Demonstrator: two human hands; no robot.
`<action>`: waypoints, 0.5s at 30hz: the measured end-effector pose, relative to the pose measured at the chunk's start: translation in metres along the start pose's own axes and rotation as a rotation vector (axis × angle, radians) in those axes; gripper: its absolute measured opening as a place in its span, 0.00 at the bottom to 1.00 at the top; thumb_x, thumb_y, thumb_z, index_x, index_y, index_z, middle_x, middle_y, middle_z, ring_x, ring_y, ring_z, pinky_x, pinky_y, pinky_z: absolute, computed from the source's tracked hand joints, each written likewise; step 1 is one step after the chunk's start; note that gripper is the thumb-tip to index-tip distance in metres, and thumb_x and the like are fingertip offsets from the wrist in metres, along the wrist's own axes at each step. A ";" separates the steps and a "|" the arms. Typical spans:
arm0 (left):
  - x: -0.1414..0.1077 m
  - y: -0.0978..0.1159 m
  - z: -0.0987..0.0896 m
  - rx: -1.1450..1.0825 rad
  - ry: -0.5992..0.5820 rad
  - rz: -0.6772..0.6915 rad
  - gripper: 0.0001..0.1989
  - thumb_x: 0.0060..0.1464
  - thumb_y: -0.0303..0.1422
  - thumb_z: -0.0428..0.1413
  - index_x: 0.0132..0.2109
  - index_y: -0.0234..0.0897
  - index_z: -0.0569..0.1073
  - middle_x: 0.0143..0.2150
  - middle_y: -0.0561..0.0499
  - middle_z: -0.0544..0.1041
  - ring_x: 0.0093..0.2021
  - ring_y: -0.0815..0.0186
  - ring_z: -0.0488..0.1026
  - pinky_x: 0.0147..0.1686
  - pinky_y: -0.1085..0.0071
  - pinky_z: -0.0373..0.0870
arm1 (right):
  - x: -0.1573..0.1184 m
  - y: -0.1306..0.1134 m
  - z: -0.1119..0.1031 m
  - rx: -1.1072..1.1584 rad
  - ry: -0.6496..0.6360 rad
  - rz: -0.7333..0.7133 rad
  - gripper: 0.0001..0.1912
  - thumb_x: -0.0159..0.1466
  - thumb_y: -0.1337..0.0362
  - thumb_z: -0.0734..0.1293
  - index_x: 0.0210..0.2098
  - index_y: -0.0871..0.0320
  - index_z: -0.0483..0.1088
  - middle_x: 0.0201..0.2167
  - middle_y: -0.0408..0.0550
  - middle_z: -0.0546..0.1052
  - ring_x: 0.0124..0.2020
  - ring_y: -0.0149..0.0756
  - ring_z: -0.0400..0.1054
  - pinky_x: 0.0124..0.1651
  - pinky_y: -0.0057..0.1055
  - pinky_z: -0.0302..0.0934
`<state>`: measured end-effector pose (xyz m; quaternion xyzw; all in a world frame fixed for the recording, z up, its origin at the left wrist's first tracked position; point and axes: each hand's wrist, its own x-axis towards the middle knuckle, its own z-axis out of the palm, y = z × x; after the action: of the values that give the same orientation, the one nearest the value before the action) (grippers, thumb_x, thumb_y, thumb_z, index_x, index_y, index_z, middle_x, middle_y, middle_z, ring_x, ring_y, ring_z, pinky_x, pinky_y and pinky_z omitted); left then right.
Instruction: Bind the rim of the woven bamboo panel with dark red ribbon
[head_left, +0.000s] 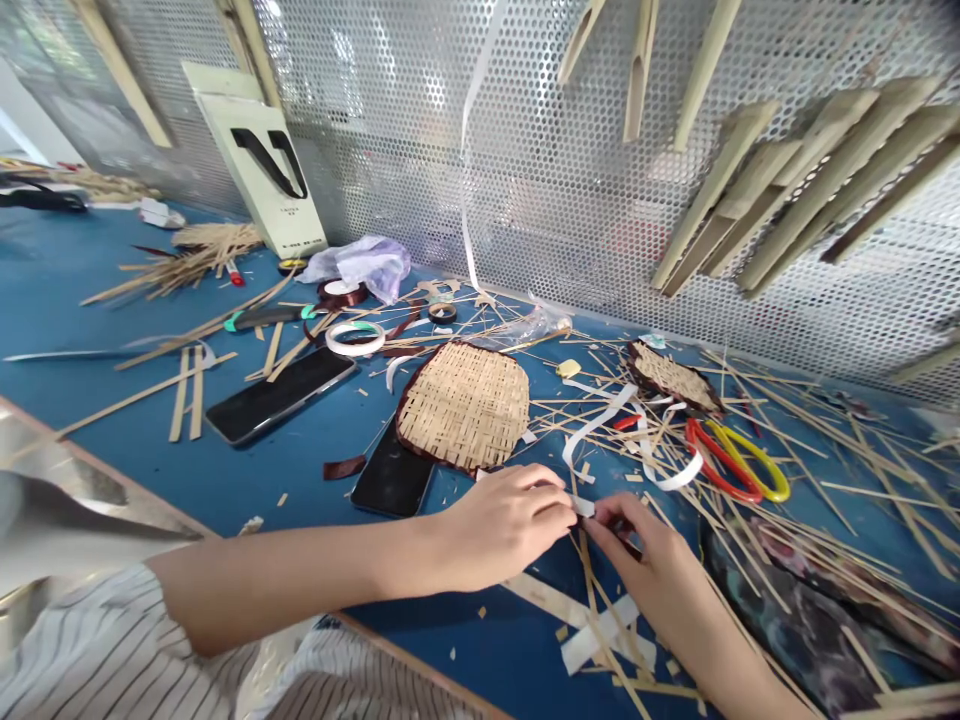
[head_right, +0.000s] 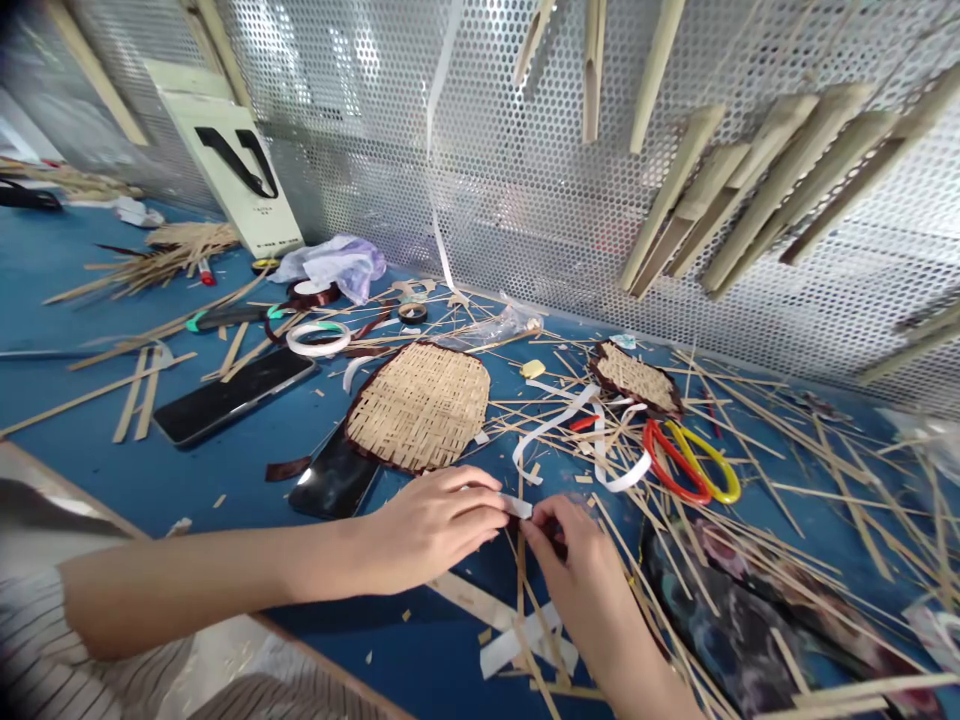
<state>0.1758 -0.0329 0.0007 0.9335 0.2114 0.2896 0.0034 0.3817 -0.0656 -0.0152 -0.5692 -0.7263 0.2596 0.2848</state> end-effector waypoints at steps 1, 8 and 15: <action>0.000 0.002 0.000 -0.010 0.008 0.000 0.09 0.61 0.27 0.48 0.41 0.30 0.72 0.41 0.47 0.77 0.46 0.64 0.69 0.45 0.67 0.70 | -0.001 -0.004 0.000 0.084 0.006 0.051 0.11 0.64 0.56 0.61 0.30 0.57 0.65 0.26 0.44 0.69 0.28 0.34 0.64 0.30 0.28 0.59; -0.002 0.000 0.002 -0.163 0.029 -0.051 0.10 0.60 0.23 0.46 0.44 0.30 0.70 0.42 0.46 0.76 0.42 0.67 0.71 0.44 0.71 0.70 | -0.009 -0.027 0.006 0.575 0.028 0.277 0.20 0.57 0.51 0.68 0.41 0.57 0.65 0.31 0.48 0.75 0.26 0.35 0.69 0.29 0.27 0.67; -0.002 -0.001 -0.002 -0.170 0.040 -0.032 0.08 0.58 0.22 0.49 0.39 0.31 0.73 0.39 0.49 0.78 0.39 0.68 0.71 0.42 0.73 0.71 | -0.015 -0.039 0.007 0.610 0.019 0.362 0.27 0.54 0.52 0.70 0.50 0.56 0.64 0.33 0.47 0.76 0.26 0.34 0.70 0.31 0.27 0.70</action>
<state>0.1727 -0.0328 0.0011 0.9203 0.2011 0.3251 0.0831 0.3530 -0.0892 0.0059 -0.5798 -0.5000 0.5054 0.3979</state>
